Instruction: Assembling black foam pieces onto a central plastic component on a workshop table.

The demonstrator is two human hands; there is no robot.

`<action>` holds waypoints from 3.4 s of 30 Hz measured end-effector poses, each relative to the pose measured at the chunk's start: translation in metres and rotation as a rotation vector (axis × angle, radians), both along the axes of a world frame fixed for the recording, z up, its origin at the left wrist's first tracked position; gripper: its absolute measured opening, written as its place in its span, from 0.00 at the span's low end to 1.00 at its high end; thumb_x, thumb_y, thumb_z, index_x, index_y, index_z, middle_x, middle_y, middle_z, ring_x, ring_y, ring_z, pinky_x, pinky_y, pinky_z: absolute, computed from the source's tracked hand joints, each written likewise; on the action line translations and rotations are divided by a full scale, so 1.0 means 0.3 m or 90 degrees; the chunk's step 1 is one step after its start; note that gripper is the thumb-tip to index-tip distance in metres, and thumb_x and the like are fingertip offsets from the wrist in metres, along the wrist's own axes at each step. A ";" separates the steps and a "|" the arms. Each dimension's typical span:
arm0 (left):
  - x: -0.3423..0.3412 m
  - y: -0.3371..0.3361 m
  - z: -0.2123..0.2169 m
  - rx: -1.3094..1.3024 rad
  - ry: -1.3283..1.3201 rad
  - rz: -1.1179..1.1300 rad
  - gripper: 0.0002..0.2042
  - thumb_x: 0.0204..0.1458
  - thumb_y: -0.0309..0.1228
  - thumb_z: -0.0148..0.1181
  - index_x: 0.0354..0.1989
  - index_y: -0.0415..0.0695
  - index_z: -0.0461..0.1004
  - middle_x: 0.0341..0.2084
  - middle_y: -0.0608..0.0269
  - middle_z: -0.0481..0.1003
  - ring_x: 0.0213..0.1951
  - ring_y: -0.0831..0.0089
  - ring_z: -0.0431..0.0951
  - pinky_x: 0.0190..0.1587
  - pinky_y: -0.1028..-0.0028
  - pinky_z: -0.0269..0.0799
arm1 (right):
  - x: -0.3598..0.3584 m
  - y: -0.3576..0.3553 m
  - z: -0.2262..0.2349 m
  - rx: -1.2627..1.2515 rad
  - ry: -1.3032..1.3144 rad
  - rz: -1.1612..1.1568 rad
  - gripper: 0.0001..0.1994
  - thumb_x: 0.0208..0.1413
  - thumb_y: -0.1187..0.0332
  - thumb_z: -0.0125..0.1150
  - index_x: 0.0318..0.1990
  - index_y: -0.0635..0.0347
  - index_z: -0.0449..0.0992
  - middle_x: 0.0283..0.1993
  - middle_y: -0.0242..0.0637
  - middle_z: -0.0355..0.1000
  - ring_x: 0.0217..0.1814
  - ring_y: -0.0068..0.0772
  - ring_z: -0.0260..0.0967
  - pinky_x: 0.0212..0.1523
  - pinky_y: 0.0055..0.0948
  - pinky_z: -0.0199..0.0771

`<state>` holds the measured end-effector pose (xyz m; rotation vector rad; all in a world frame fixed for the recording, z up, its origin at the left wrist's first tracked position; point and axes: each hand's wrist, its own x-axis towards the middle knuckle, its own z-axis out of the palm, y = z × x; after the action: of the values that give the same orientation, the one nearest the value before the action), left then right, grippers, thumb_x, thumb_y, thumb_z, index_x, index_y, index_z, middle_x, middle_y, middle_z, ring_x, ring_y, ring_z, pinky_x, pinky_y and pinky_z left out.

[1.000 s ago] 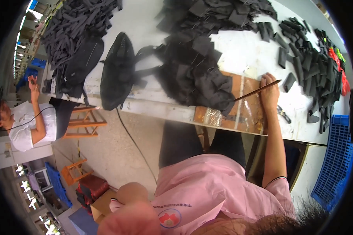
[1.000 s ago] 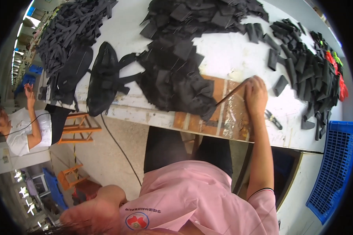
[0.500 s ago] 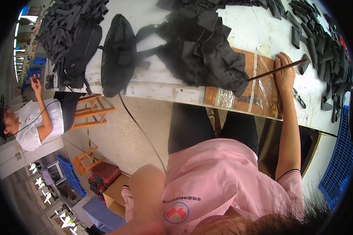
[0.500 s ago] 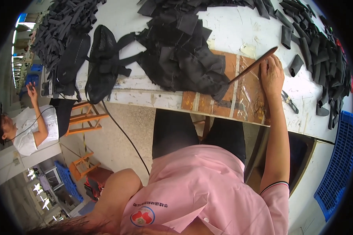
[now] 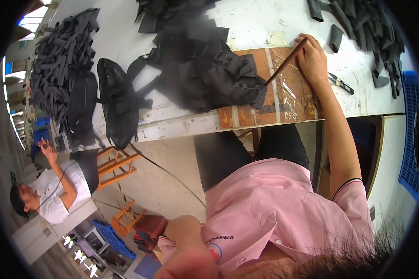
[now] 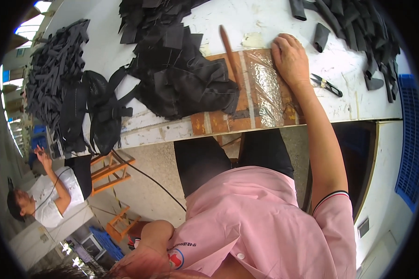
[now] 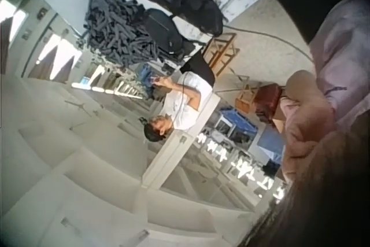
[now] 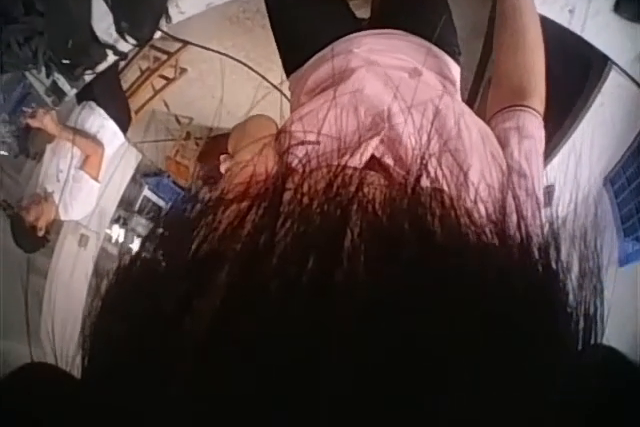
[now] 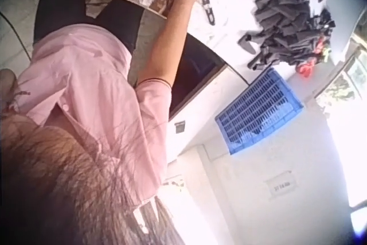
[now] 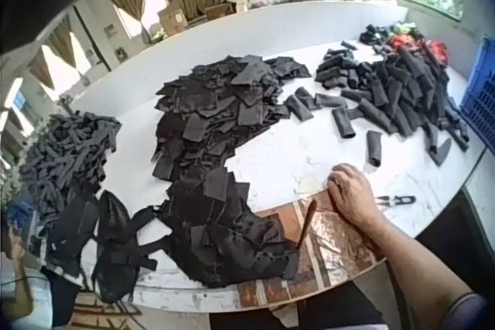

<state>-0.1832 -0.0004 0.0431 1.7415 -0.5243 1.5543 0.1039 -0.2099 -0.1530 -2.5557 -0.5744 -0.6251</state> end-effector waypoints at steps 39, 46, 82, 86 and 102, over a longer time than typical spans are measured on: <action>0.303 0.279 -0.435 -0.379 0.535 0.288 0.07 0.48 0.20 0.47 0.37 0.34 0.66 0.20 0.66 0.69 0.20 0.85 0.66 0.19 0.84 0.63 | -0.005 -0.037 0.004 0.052 -0.019 -0.030 0.06 0.48 0.71 0.51 0.30 0.64 0.71 0.38 0.42 0.68 0.43 0.43 0.63 0.44 0.33 0.63; 0.223 0.148 -0.250 -0.584 0.484 0.038 0.08 0.49 0.20 0.49 0.38 0.35 0.65 0.27 0.61 0.72 0.24 0.82 0.70 0.22 0.82 0.70 | -0.010 -0.115 -0.012 0.148 -0.143 -0.045 0.06 0.49 0.74 0.53 0.34 0.65 0.71 0.37 0.42 0.67 0.41 0.41 0.63 0.43 0.31 0.62; 0.182 -0.186 -0.348 -0.030 0.454 0.095 0.07 0.42 0.18 0.56 0.31 0.37 0.70 0.21 0.56 0.72 0.17 0.70 0.72 0.18 0.78 0.66 | -0.619 0.156 0.362 0.367 0.255 0.212 0.07 0.35 0.80 0.58 0.27 0.67 0.72 0.24 0.41 0.65 0.22 0.37 0.66 0.22 0.27 0.68; 0.204 -0.169 -0.293 -0.660 0.654 -0.181 0.07 0.45 0.19 0.55 0.32 0.37 0.66 0.18 0.66 0.70 0.11 0.88 0.58 0.11 0.88 0.49 | -0.617 0.171 0.323 0.353 0.200 0.177 0.08 0.32 0.80 0.58 0.25 0.64 0.70 0.21 0.39 0.61 0.19 0.40 0.64 0.20 0.31 0.66; 0.247 -0.138 -0.350 -0.444 0.625 -0.103 0.10 0.40 0.15 0.50 0.33 0.36 0.69 0.22 0.64 0.70 0.20 0.84 0.68 0.21 0.83 0.63 | -0.586 0.181 0.260 1.079 1.040 0.351 0.06 0.50 0.67 0.55 0.25 0.58 0.69 0.19 0.23 0.60 0.19 0.14 0.51 0.19 0.15 0.50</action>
<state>-0.1090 -0.0417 -0.0619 1.5823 0.3340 0.5048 -0.0720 -0.1556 -0.0749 -0.5869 0.0377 0.8711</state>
